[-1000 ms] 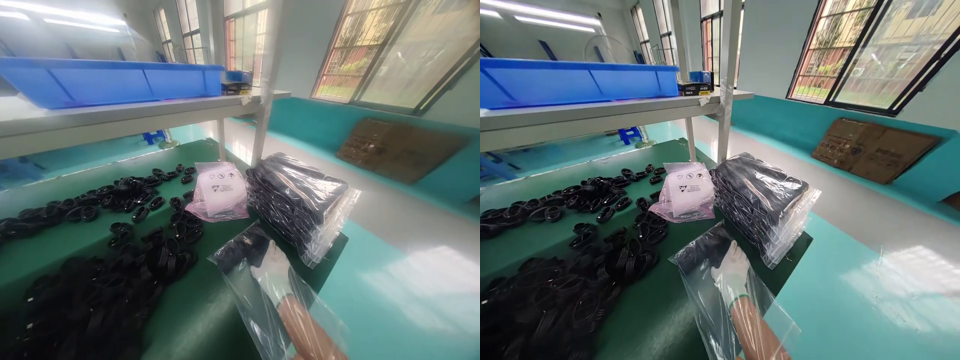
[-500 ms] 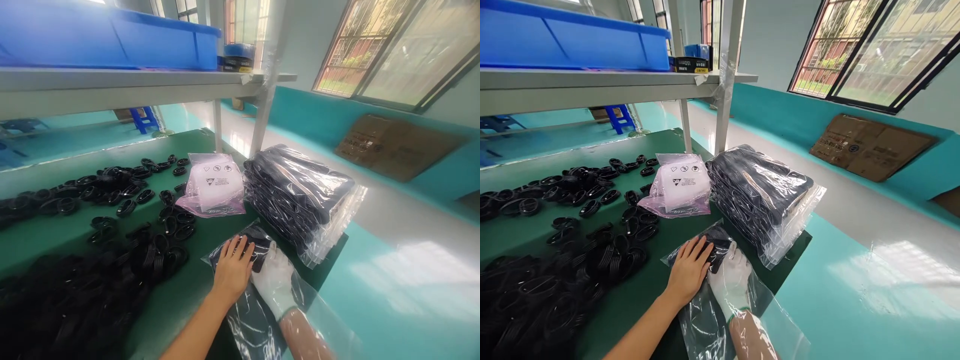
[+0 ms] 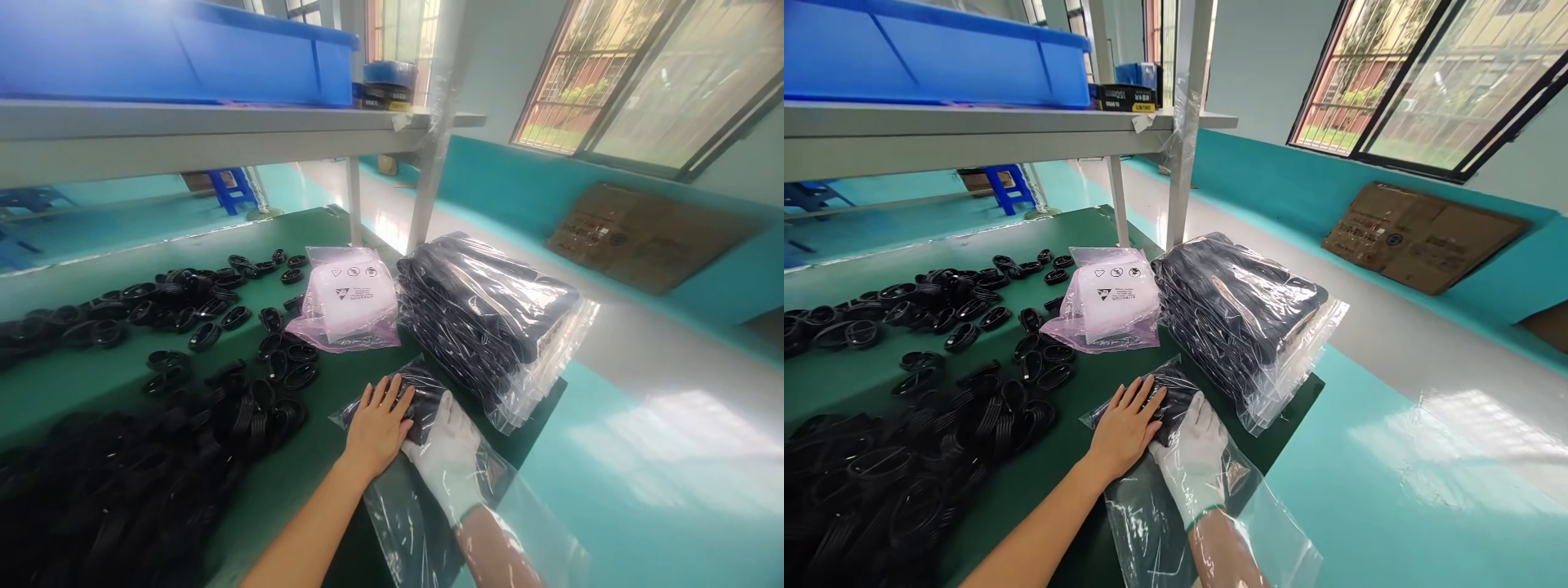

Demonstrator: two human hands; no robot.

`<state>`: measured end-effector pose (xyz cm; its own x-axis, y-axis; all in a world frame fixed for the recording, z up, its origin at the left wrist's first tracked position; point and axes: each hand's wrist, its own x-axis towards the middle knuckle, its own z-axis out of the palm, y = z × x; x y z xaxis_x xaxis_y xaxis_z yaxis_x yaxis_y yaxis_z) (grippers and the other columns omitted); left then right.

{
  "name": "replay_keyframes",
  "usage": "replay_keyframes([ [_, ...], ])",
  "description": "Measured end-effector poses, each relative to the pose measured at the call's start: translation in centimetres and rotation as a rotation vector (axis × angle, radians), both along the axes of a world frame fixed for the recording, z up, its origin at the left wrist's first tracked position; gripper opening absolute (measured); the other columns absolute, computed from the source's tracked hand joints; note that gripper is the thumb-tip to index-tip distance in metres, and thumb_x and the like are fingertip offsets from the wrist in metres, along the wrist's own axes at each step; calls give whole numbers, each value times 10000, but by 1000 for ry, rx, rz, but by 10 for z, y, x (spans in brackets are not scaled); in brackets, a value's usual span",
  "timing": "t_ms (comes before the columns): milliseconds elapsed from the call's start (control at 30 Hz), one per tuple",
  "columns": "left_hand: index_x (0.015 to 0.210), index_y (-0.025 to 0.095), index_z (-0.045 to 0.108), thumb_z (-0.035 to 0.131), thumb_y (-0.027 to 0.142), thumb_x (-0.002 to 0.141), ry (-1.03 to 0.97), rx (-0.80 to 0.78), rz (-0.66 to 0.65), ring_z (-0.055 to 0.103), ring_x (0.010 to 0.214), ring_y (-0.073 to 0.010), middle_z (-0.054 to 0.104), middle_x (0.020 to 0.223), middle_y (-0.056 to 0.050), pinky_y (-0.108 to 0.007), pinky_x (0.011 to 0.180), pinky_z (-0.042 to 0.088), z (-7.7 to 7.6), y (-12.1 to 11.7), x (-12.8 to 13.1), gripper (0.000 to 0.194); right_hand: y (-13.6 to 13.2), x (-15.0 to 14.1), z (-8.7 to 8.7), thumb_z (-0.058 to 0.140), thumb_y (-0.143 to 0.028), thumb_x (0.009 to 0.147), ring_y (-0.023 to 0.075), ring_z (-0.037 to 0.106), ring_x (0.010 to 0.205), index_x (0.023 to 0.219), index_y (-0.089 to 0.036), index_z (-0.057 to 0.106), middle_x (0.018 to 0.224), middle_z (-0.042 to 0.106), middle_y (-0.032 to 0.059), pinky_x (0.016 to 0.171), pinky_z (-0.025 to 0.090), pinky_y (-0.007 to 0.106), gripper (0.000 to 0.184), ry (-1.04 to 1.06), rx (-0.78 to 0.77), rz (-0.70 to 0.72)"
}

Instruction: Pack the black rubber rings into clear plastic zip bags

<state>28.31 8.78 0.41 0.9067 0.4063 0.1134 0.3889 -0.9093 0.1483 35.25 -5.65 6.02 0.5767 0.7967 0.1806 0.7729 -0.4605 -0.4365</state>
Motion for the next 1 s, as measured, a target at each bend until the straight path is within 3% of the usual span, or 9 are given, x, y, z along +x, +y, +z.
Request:
replay_keyframes([
  [200,1338,315,265,379,362,862,-22,-27,7,239,1298,-246,255,1430,-27,-485,1039,212,3,1,7,491,-1,4,-19,550,-390,708,335,285,1259,1293,-285,386,1294,449,103,920,334,459,617,10,11,-43],
  [333,1332,311,280,428,391,834,-103,-71,54,275,1281,-242,298,1412,-26,-453,1029,250,29,-3,-11,526,1,8,-33,479,-399,761,360,277,1255,1333,-224,324,1331,401,112,945,321,510,618,-11,-42,-118],
  [400,1312,287,325,411,409,833,-177,-134,267,334,1247,-241,371,1369,-42,-419,976,330,43,-11,-38,502,-6,1,-40,430,-402,789,367,300,1239,1338,-201,308,1334,392,115,951,315,535,598,-14,-63,-145],
  [467,1205,241,460,346,456,841,-193,-317,610,487,1106,-243,542,1201,-75,-370,812,446,48,-22,-69,438,-17,-12,-46,407,-386,806,348,364,1202,1309,-225,358,1300,435,96,953,332,525,531,-1,-75,-120],
  [533,983,211,577,312,547,815,-108,-683,811,613,835,-220,657,920,-69,-321,644,475,42,-35,-91,460,-25,-28,-53,414,-358,809,303,445,1140,1235,-279,452,1228,509,54,953,366,472,435,19,-87,-62],
  [600,820,174,588,313,614,774,-81,-1065,860,619,631,-185,659,726,-59,-282,543,461,26,-47,-98,521,-24,-39,-60,426,-318,810,267,492,1089,1171,-306,513,1168,554,29,941,396,418,371,37,-109,22],
  [667,754,153,572,341,635,743,-121,-1263,865,598,533,-161,642,641,-53,-252,478,433,8,-55,-91,535,-15,-44,-68,428,-283,821,247,505,1069,1143,-303,538,1151,562,32,917,418,380,341,45,-131,95],
  [800,664,169,554,446,526,739,-149,-1234,791,578,471,-124,635,613,-23,-213,444,393,-17,-57,-73,380,6,-40,-73,455,-313,852,202,516,1019,1121,-243,527,1168,523,65,867,436,383,287,32,-132,122],
  [1000,621,186,555,480,401,747,-152,-1241,746,606,524,-122,639,605,6,-204,499,422,-15,-54,-81,260,-7,-31,-60,461,-351,854,192,519,1004,1130,-188,495,1160,509,71,843,439,408,322,3,-104,80],
])
